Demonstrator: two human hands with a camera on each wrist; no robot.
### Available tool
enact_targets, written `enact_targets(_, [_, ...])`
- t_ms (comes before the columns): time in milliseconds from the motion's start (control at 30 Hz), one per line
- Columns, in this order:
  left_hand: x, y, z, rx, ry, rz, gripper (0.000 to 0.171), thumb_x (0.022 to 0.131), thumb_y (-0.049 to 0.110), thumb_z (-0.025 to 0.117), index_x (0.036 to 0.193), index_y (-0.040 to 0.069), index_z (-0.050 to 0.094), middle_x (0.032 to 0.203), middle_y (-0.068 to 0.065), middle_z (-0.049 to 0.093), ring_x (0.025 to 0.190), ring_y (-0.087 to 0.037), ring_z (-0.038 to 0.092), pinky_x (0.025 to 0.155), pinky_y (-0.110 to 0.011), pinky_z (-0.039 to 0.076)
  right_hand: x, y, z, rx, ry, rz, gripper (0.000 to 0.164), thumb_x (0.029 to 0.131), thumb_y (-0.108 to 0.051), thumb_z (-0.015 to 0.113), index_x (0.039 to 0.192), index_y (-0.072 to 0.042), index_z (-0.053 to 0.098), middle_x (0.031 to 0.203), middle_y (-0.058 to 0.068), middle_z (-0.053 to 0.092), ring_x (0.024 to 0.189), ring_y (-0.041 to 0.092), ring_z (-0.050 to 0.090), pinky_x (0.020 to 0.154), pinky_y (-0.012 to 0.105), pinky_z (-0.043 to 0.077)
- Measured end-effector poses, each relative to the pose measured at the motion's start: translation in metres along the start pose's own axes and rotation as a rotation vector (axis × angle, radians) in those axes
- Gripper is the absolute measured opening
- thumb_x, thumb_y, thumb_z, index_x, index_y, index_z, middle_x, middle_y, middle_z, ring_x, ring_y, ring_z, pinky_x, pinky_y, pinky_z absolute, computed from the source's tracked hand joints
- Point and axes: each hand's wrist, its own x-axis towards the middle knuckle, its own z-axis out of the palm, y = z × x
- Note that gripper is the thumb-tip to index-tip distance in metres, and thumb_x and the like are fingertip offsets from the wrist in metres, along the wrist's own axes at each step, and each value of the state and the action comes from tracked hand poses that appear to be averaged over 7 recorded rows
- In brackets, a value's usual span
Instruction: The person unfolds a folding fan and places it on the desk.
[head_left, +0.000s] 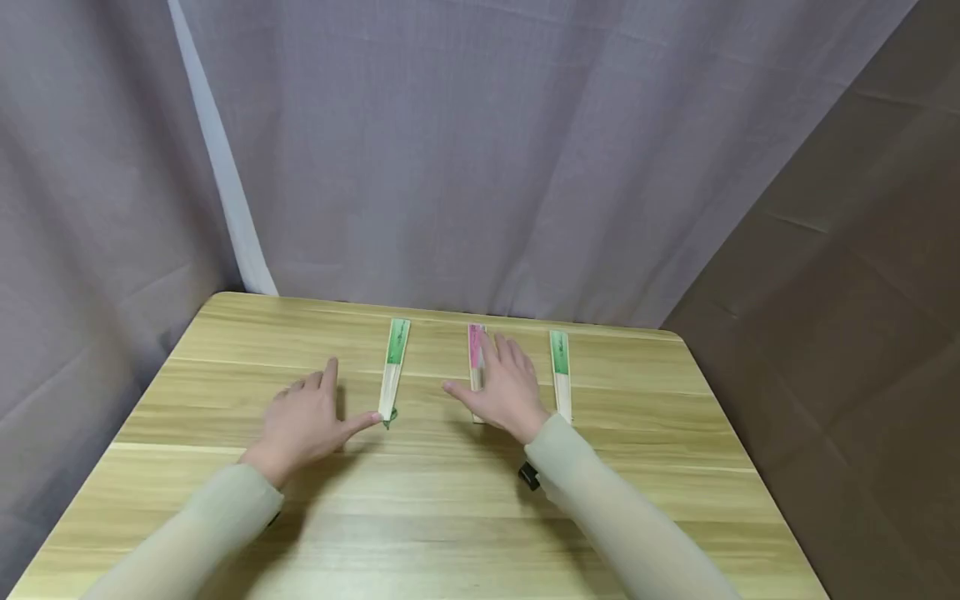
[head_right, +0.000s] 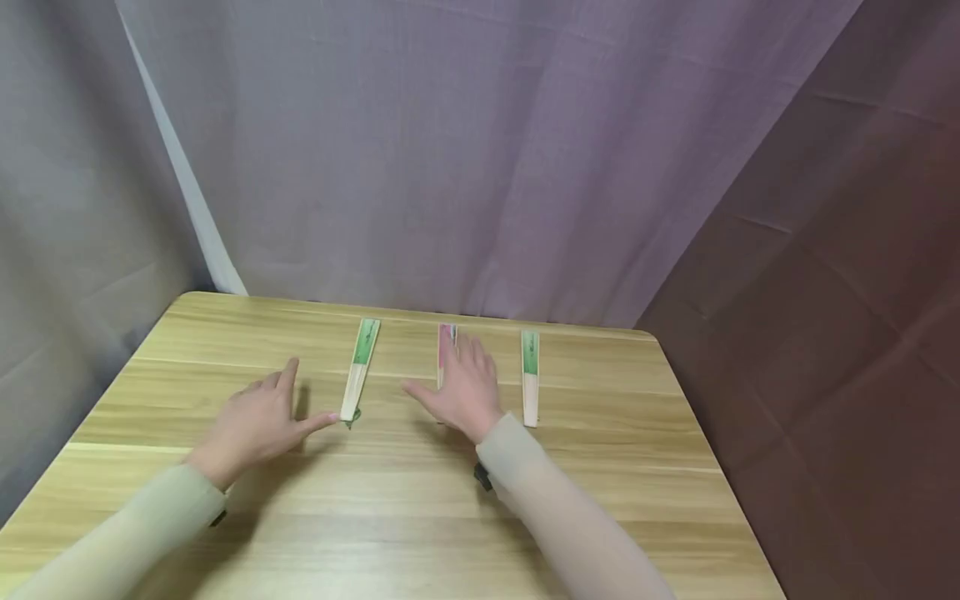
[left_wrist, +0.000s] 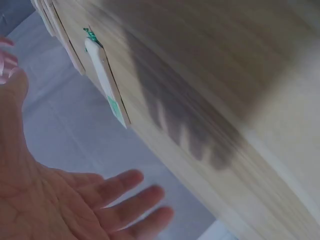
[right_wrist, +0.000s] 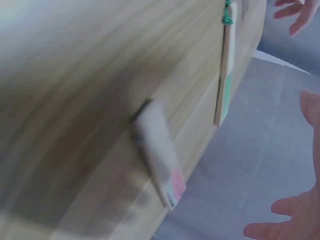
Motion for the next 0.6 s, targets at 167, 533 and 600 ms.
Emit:
enact_targets(167, [0.012, 0.013, 0.006, 0.013, -0.016, 0.028, 0.122, 0.072, 0.087, 0.046, 0.142, -0.010, 0.030, 0.119, -0.033, 0.056, 0.103, -0.051, 0.057, 0.081, -0.058, 0.051, 0.018, -0.018, 0.003, 0.097, -0.007, 0.007, 0.107, 0.079, -0.082, 0.045, 0.153, -0.008, 0.023, 0.153, 0.020, 0.029, 0.140, 0.037, 0.026, 0.114, 0.054, 0.022])
enact_targets(533, [0.034, 0.029, 0.016, -0.055, -0.090, 0.011, 0.114, 0.068, 0.081, 0.062, 0.125, -0.017, 0.045, 0.088, -0.020, 0.062, 0.064, -0.026, 0.060, 0.054, -0.042, 0.054, 0.053, -0.054, 0.019, 0.528, -0.180, 0.225, 0.106, 0.074, -0.081, 0.054, 0.147, -0.005, 0.036, 0.136, 0.017, 0.052, 0.117, 0.031, 0.055, 0.094, 0.046, 0.050])
enact_targets(600, [0.036, 0.029, 0.018, -0.071, -0.095, 0.018, 0.107, 0.069, 0.075, 0.067, 0.121, -0.016, 0.048, 0.080, -0.016, 0.060, 0.059, -0.023, 0.056, 0.052, -0.040, 0.053, 0.058, -0.056, 0.023, 0.553, -0.222, 0.262, 0.107, 0.073, -0.083, 0.053, 0.145, -0.005, 0.038, 0.136, 0.018, 0.052, 0.116, 0.031, 0.056, 0.095, 0.047, 0.049])
